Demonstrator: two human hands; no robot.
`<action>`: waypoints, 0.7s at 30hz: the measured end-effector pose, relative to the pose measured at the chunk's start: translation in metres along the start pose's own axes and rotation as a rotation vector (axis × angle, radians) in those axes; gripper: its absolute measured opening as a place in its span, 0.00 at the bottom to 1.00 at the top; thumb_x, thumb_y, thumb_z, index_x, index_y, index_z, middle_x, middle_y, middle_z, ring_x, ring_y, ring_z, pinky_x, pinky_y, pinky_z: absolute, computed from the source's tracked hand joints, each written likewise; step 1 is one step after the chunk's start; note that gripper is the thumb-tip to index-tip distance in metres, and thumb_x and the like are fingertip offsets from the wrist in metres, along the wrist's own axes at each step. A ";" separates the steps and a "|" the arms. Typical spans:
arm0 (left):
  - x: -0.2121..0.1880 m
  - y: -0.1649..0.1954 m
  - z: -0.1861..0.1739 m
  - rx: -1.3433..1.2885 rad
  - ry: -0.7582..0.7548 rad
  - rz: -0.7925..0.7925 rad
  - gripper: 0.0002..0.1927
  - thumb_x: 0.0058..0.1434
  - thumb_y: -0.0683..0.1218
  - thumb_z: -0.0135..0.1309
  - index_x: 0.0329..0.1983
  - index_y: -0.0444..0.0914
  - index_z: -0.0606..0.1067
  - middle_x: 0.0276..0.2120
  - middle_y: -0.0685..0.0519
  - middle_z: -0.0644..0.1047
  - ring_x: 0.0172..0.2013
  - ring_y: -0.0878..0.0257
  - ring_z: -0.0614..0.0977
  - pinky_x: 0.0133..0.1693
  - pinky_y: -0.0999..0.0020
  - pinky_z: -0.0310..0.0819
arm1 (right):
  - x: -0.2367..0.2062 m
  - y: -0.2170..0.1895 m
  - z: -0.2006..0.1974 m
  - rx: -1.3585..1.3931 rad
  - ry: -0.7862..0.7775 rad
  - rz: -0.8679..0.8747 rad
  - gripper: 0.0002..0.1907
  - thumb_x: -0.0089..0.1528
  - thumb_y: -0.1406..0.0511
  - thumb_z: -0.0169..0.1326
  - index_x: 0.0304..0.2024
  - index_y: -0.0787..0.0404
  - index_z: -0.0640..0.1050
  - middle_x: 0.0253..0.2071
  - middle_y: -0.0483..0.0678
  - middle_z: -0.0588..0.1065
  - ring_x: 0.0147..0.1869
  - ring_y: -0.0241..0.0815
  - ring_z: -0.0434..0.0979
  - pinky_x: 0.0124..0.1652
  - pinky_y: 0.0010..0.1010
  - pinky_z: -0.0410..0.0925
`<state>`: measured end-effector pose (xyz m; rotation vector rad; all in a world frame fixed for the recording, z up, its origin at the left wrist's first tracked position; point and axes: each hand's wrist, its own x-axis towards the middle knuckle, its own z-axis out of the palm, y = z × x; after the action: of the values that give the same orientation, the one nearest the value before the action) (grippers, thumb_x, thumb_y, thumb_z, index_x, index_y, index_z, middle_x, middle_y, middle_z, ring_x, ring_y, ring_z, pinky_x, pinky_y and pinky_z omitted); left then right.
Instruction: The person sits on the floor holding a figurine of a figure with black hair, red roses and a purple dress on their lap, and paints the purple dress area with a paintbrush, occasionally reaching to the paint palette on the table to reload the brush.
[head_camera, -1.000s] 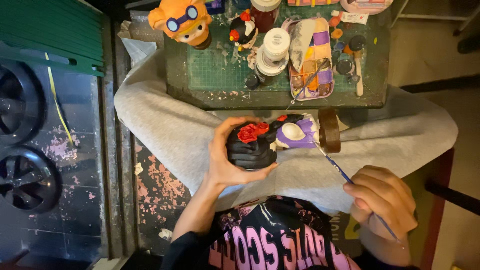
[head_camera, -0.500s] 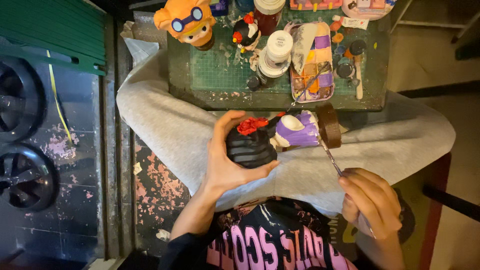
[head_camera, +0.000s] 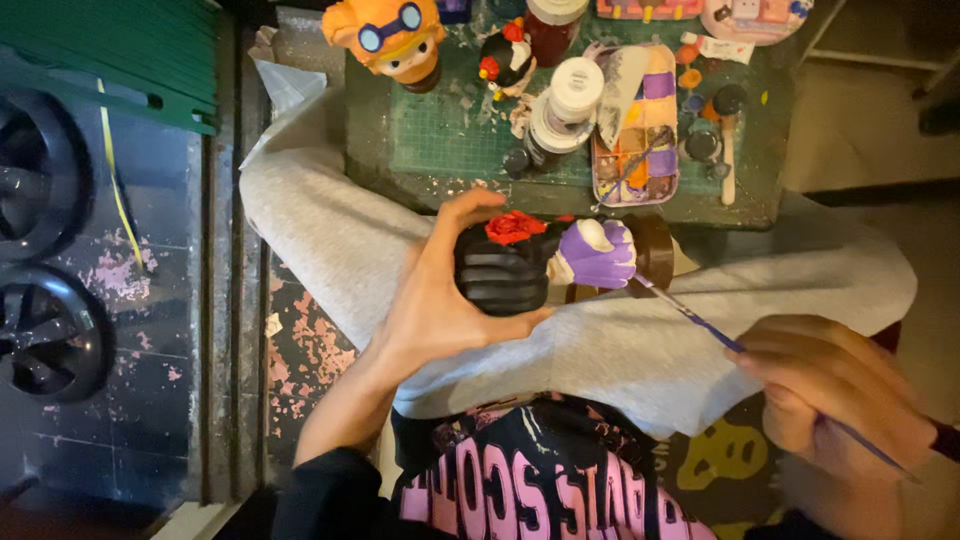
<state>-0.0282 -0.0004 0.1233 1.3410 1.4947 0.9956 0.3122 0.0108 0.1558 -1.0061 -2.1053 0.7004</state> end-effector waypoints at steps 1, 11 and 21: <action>0.000 0.003 -0.002 -0.004 -0.009 0.000 0.52 0.41 0.50 0.77 0.68 0.39 0.62 0.53 0.46 0.81 0.52 0.59 0.86 0.55 0.65 0.80 | 0.011 -0.001 0.000 -0.010 -0.059 -0.022 0.04 0.68 0.70 0.53 0.41 0.67 0.77 0.38 0.54 0.79 0.45 0.48 0.83 0.44 0.32 0.75; 0.003 0.005 -0.005 0.001 -0.020 0.006 0.52 0.40 0.50 0.77 0.67 0.39 0.63 0.53 0.46 0.81 0.53 0.58 0.86 0.56 0.65 0.79 | 0.046 0.007 0.010 0.006 -0.118 -0.131 0.03 0.61 0.75 0.53 0.35 0.68 0.78 0.33 0.54 0.78 0.38 0.49 0.81 0.39 0.35 0.74; 0.003 0.009 -0.004 -0.004 -0.026 -0.002 0.51 0.41 0.50 0.77 0.67 0.39 0.63 0.53 0.46 0.81 0.52 0.58 0.86 0.55 0.65 0.79 | 0.046 0.012 0.007 0.003 -0.111 -0.236 0.02 0.61 0.75 0.54 0.35 0.68 0.78 0.32 0.53 0.78 0.40 0.49 0.82 0.40 0.38 0.76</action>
<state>-0.0299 0.0035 0.1326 1.3443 1.4740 0.9759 0.2906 0.0538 0.1595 -0.7143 -2.2716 0.6529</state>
